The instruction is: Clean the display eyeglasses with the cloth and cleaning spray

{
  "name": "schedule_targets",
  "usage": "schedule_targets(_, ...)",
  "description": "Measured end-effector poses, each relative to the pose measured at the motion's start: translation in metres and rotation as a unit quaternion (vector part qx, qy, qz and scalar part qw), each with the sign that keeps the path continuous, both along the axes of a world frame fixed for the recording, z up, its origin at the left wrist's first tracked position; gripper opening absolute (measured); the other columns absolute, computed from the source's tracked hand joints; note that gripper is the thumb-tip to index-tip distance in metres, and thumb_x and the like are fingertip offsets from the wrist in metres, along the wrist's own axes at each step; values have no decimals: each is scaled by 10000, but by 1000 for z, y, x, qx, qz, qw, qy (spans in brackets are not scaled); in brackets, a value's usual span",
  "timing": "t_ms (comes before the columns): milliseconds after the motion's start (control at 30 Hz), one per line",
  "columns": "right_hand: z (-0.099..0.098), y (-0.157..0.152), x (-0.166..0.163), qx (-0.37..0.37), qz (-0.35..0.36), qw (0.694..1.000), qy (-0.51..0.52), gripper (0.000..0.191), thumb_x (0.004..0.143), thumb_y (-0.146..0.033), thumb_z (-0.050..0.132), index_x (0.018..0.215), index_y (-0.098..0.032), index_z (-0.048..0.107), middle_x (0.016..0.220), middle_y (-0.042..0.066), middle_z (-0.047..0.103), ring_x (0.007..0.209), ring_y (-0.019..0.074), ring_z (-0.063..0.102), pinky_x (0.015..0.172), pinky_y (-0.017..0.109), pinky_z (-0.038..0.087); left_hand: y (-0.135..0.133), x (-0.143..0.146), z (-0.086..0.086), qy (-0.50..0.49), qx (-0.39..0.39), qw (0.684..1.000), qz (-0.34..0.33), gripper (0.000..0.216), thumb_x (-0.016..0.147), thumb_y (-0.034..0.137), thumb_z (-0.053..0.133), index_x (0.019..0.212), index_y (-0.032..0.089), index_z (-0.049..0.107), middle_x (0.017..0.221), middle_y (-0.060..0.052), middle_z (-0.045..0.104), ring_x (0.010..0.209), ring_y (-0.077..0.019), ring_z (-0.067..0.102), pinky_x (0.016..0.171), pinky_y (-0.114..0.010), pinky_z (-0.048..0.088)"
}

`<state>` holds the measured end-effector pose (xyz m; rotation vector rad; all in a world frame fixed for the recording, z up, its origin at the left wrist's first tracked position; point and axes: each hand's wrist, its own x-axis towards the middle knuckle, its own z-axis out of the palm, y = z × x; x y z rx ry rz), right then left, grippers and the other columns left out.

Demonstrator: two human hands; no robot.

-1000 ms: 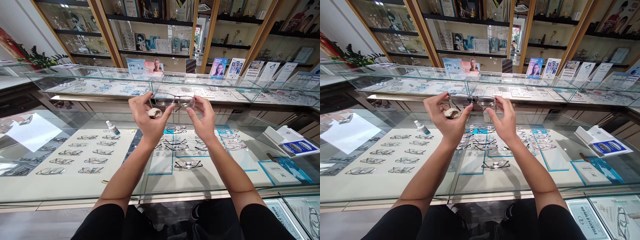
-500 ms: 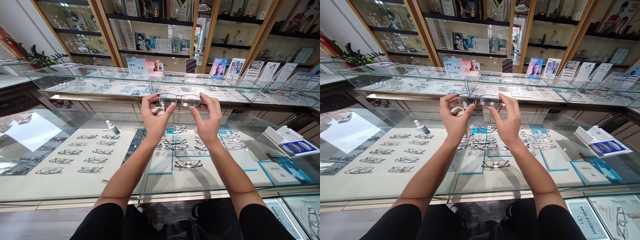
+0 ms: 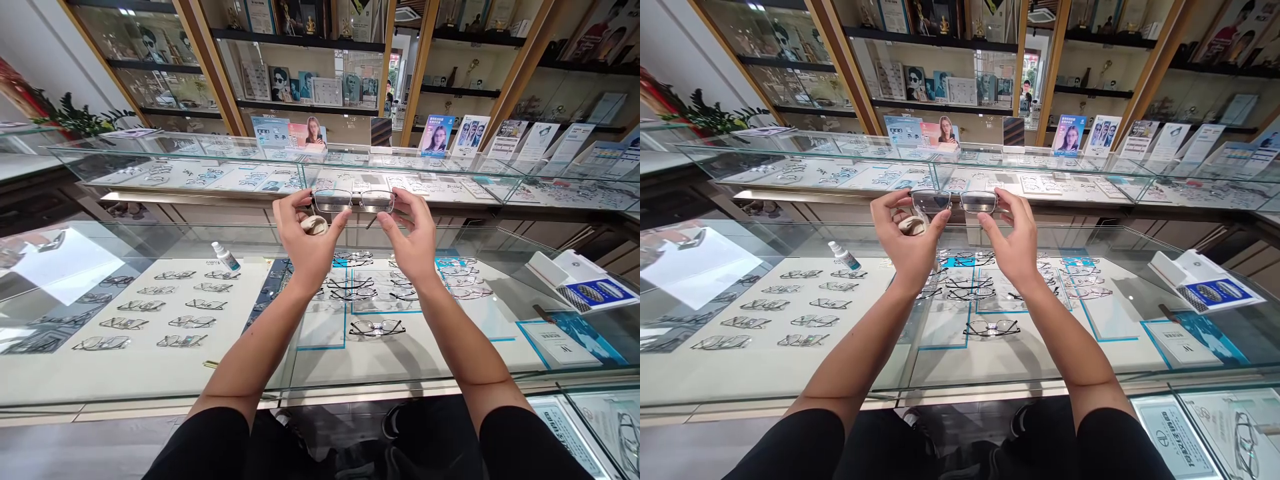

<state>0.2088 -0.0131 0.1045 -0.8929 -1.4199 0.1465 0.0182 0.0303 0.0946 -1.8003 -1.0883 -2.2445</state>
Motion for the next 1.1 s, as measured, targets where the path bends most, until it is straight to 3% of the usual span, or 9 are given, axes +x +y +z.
schedule_targets(233,-4,5,-2,19,19,1000,1,472,995,-516,757,1423,-345,653,1425,98,679,1294,276,706,1085,501,647,2,-4,0,11,30,999,31,746,818,726,863,1325,242,610,1236,-99,586,1110,-263,627,842,-374,536)
schedule_targets(433,-3,0,-4,84,-50,994,-39,439,1029,-510,716,1428,-339,653,1388,102,685,1266,301,696,1039,546,652,10,0,-3,-16,6,999,-44,723,828,717,863,1317,247,612,1224,-76,624,1147,-246,658,905,-363,546)
schedule_targets(600,-1,-3,-5,103,-85,989,-60,431,1037,-512,705,1427,-337,654,1351,96,695,1216,296,704,993,535,655,13,2,-5,-37,-9,997,-64,725,803,723,882,1292,249,633,1237,-67,654,1170,-236,669,923,-352,546)
schedule_targets(833,-1,-2,-3,68,-74,993,-55,423,1023,-506,729,1401,-326,670,1316,91,713,1145,269,718,954,495,653,9,2,-4,-39,-24,998,-51,688,812,683,897,1279,248,641,1223,-60,662,1136,-224,675,886,-340,546)
schedule_targets(1100,-3,5,1,-1,-14,1000,-21,466,995,-559,748,1398,-336,677,1373,96,722,1218,275,729,1034,514,655,0,1,1,-14,18,1000,5,689,799,631,931,1288,237,648,1225,-63,623,1111,-217,665,894,-355,531)
